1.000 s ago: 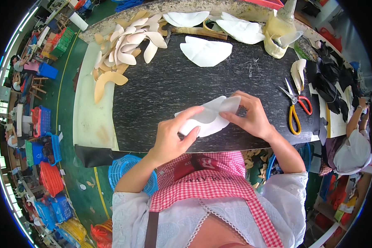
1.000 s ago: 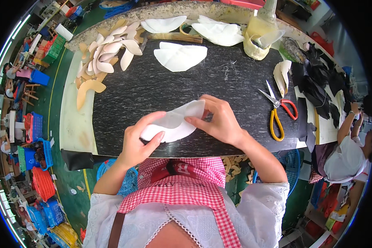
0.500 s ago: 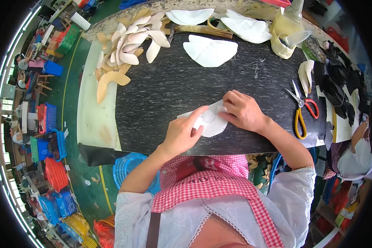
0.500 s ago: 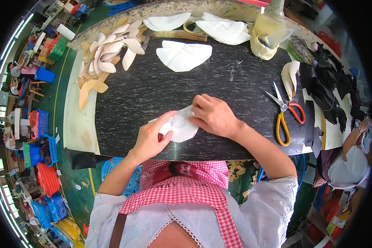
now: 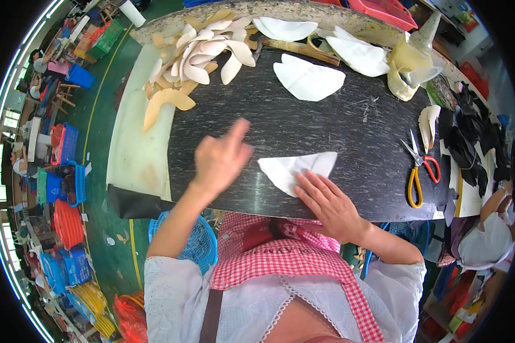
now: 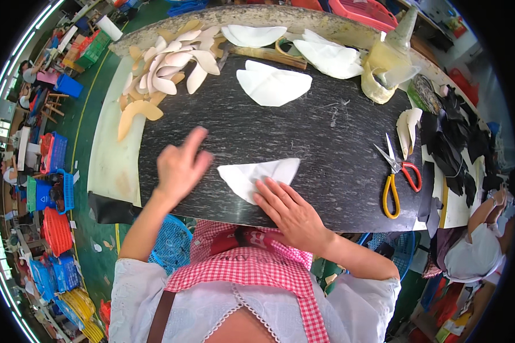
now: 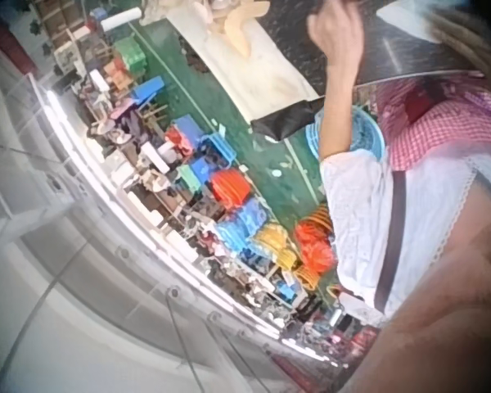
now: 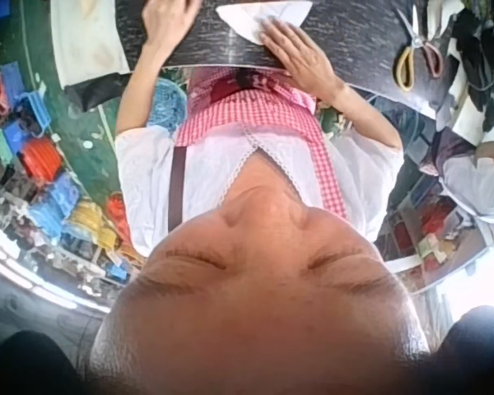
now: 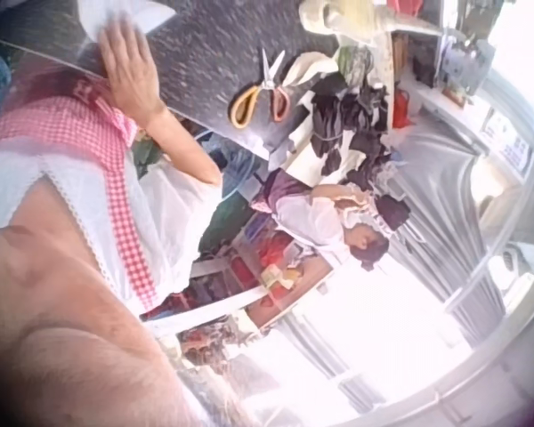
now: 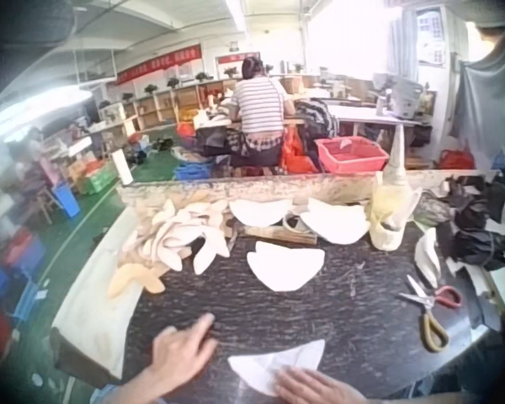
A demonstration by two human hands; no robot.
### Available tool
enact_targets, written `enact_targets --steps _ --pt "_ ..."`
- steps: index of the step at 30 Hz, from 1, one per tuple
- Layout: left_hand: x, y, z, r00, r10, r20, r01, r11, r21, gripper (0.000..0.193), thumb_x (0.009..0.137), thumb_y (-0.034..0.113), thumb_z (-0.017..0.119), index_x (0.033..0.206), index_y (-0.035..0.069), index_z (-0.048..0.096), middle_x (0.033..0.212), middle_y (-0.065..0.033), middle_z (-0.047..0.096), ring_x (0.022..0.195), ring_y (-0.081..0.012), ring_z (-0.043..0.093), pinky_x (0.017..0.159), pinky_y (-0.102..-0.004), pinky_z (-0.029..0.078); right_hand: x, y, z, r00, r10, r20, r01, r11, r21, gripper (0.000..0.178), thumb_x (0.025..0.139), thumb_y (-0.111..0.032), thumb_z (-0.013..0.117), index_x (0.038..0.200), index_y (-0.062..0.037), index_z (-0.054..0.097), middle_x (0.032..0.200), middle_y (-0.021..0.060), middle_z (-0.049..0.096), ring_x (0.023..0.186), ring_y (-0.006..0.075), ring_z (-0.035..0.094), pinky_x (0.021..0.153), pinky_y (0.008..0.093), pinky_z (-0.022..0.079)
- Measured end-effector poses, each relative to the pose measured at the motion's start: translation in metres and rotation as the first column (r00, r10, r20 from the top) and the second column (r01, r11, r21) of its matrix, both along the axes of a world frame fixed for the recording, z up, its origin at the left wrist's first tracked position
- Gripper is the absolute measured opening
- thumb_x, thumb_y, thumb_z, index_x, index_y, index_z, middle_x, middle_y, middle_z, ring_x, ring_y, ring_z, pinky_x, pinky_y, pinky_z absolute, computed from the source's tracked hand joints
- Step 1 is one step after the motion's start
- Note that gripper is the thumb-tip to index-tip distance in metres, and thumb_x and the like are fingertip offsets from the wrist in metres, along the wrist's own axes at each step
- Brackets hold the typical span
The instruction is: Manually applying adhesive to small white shoe components using a wooden applicator stick.
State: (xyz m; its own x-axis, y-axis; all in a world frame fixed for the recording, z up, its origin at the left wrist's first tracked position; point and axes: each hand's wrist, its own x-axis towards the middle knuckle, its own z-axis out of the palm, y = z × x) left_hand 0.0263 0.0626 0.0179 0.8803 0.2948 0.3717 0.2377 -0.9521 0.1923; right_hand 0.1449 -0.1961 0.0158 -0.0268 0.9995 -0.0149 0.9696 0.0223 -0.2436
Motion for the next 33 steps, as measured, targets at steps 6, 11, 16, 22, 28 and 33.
enact_targets --steps 6,11,16,22,28,33 --pt "-0.030 -0.012 -0.006 0.926 -0.336 0.172 0.351 0.934 -0.070 0.020 0.075 0.010 0.072 0.093 0.006 0.065 0.091 -0.0056 0.066 0.079 -0.0226 0.061 0.074 -0.0366 0.048 0.021 -0.044 0.000 0.987 0.143 -0.072 -0.117 0.949 0.294 0.033 0.075 -0.017 0.066 0.107 -0.0087 0.069 0.126 0.0075 0.061 0.123 0.0259 0.053 0.101 0.0423 0.041" --pt "-0.041 0.102 -0.002 0.994 0.060 0.096 -0.060 0.998 -0.008 0.015 0.079 0.007 0.062 0.094 0.006 0.066 0.098 -0.0096 0.065 0.095 -0.0299 0.059 0.089 -0.0431 0.041 0.061 0.000 0.089 0.841 -0.352 0.411 0.160 0.887 0.433 0.028 0.082 -0.010 0.062 0.110 -0.0099 0.066 0.114 0.0056 0.065 0.103 0.0181 0.061 0.094 0.0362 0.044" --pt "-0.037 0.198 -0.027 0.897 0.370 0.243 -0.378 0.926 -0.016 0.023 0.077 -0.001 0.062 0.099 0.005 0.067 0.104 -0.0116 0.061 0.100 -0.0302 0.057 0.091 -0.0425 0.041 0.029 0.055 0.005 0.929 0.350 0.122 -0.369 0.905 0.210 0.052 0.085 -0.004 0.049 0.135 -0.0165 0.050 0.142 0.0082 0.046 0.122 0.0265 0.052 0.108 0.0384 0.041" --pt "-0.056 0.113 0.015 0.827 0.061 0.559 0.153 0.933 -0.327 0.025 0.068 -0.013 0.066 0.084 0.006 0.067 0.092 -0.0075 0.055 0.095 -0.0223 0.057 0.082 -0.0333 0.047 0.028 0.043 0.005 0.961 0.092 -0.261 0.015 0.924 0.382 0.041 0.090 -0.012 0.053 0.132 -0.0091 0.052 0.134 0.0144 0.049 0.108 0.0262 0.058 0.092 0.0375 0.048" --pt "-0.028 0.036 0.013 0.601 -0.117 0.791 0.675 0.605 -0.423 0.025 0.067 -0.015 0.065 0.081 0.006 0.067 0.094 -0.0057 0.053 0.098 -0.0239 0.054 0.088 -0.0383 0.045 0.015 0.084 0.024 -0.436 -0.227 -0.871 -0.045 0.972 -0.231 0.040 0.102 -0.029 0.044 0.128 0.0008 0.049 0.112 0.0143 0.061 0.093 0.0190 0.063 0.078 0.0323 0.051" --pt "-0.031 0.039 0.009 0.804 -0.062 0.591 0.458 0.698 -0.551 0.023 0.076 -0.012 0.057 0.090 0.003 0.066 0.104 -0.0111 0.057 0.104 -0.0245 0.055 0.095 -0.0418 0.043 0.015 0.054 0.036 0.097 -0.198 -0.975 0.357 0.922 -0.152 0.021 0.096 -0.015 0.060 0.079 -0.0034 0.054 0.063 -0.0027 0.050 0.053 0.0031 0.042 0.047 0.0193 0.032"
